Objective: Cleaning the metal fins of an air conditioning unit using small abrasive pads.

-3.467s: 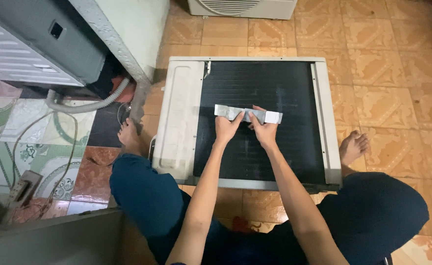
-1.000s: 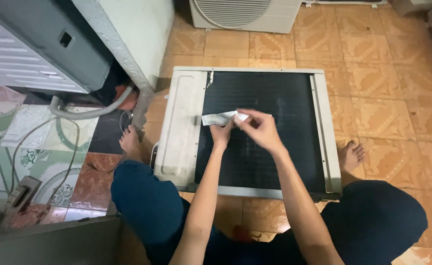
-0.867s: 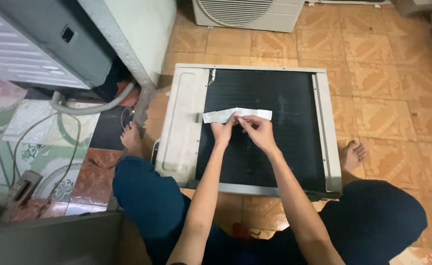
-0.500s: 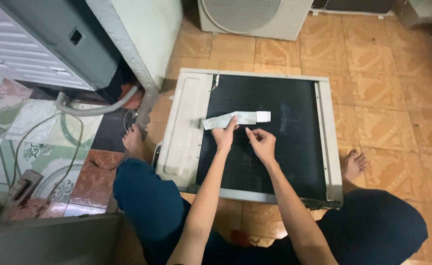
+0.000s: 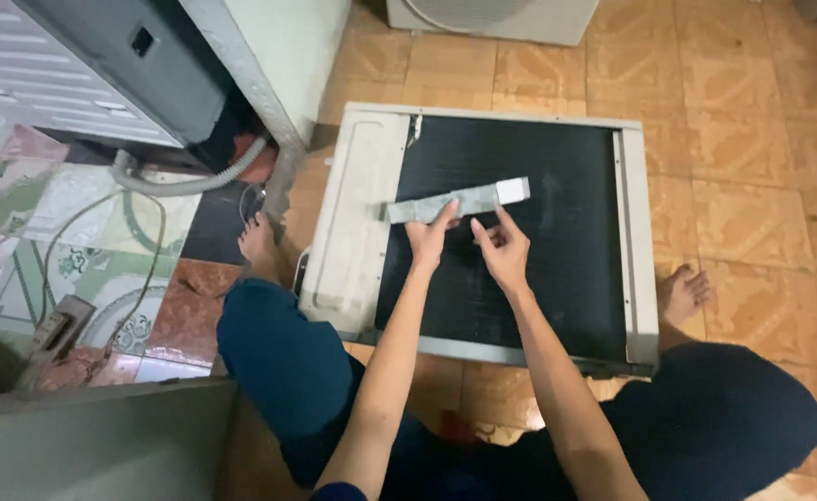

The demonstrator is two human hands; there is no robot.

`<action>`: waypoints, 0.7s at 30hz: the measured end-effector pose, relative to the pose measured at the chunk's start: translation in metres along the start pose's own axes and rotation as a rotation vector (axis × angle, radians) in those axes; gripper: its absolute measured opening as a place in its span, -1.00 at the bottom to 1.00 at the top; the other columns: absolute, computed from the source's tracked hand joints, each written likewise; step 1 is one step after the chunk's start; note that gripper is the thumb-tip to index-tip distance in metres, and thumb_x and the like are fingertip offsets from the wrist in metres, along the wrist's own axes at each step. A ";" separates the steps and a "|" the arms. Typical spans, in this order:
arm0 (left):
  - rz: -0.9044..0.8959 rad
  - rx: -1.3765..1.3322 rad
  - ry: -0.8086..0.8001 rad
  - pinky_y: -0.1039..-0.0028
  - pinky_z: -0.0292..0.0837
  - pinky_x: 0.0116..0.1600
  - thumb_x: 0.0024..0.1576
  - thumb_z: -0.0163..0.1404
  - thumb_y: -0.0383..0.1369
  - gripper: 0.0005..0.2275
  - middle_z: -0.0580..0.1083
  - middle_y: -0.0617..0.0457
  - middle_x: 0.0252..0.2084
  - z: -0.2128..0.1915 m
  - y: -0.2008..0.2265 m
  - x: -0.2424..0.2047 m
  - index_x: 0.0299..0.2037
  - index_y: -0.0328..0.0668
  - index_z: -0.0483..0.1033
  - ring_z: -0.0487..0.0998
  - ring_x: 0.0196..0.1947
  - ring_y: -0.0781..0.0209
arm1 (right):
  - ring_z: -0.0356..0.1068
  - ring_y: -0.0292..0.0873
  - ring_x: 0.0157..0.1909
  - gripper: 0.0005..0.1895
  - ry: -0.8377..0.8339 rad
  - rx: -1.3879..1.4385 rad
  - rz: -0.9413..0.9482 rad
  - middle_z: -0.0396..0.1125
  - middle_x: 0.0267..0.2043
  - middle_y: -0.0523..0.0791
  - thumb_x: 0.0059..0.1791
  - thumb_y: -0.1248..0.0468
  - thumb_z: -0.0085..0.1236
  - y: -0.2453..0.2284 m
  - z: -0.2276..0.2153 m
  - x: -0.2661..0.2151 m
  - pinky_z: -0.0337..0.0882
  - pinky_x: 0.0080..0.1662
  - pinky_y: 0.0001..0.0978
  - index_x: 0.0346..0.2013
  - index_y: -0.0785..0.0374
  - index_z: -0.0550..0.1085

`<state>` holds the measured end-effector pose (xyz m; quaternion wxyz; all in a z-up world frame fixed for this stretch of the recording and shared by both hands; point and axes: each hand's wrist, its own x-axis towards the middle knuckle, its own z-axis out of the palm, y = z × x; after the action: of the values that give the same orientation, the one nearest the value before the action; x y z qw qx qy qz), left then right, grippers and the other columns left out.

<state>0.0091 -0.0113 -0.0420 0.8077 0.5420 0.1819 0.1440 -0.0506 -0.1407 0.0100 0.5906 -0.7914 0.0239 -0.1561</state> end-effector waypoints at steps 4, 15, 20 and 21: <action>0.007 0.022 -0.145 0.23 0.70 -0.26 -0.02 0.43 -0.39 -0.50 0.58 -0.27 -0.02 -0.001 0.011 -0.011 0.10 -0.38 0.53 0.64 -0.17 -0.19 | 0.43 -0.14 -0.55 -0.45 0.022 0.141 -0.033 0.49 -0.44 0.09 0.07 0.22 0.33 0.003 -0.001 0.001 0.38 -0.44 -0.35 0.25 0.47 0.40; 0.263 0.356 -0.226 0.09 0.53 0.16 0.02 0.39 -0.24 -0.42 0.54 -0.25 0.09 -0.003 -0.014 -0.013 0.19 -0.36 0.49 0.49 0.18 -0.14 | 0.44 -0.20 -0.60 -0.65 -0.017 0.341 0.261 0.44 -0.56 0.00 -0.02 0.13 0.42 -0.023 -0.009 0.014 0.48 -0.51 -0.41 -0.51 0.27 0.49; 0.274 0.380 -0.169 0.00 0.44 0.26 0.05 0.37 -0.22 -0.39 0.49 -0.33 0.15 -0.003 0.008 -0.025 0.21 -0.48 0.43 0.45 0.23 -0.23 | 0.45 -0.29 -0.59 -0.61 -0.009 0.060 0.186 0.47 -0.61 -0.14 0.10 0.07 0.21 -0.018 -0.015 0.005 0.49 -0.37 -0.48 -0.57 0.16 0.60; 0.251 0.381 -0.142 0.01 0.47 0.10 0.07 0.34 -0.24 -0.50 0.53 -0.40 0.00 -0.001 0.027 -0.036 0.07 -0.53 0.51 0.50 0.14 -0.26 | 0.49 -0.28 -0.55 -0.62 0.007 0.047 0.210 0.50 -0.55 -0.12 0.12 0.08 0.17 -0.020 -0.017 0.002 0.51 -0.31 -0.44 -0.53 0.18 0.61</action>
<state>-0.0246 -0.0157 -0.0127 0.6775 0.7116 0.0795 0.1680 -0.0565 -0.1508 0.0339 0.6221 -0.7698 0.1052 -0.0965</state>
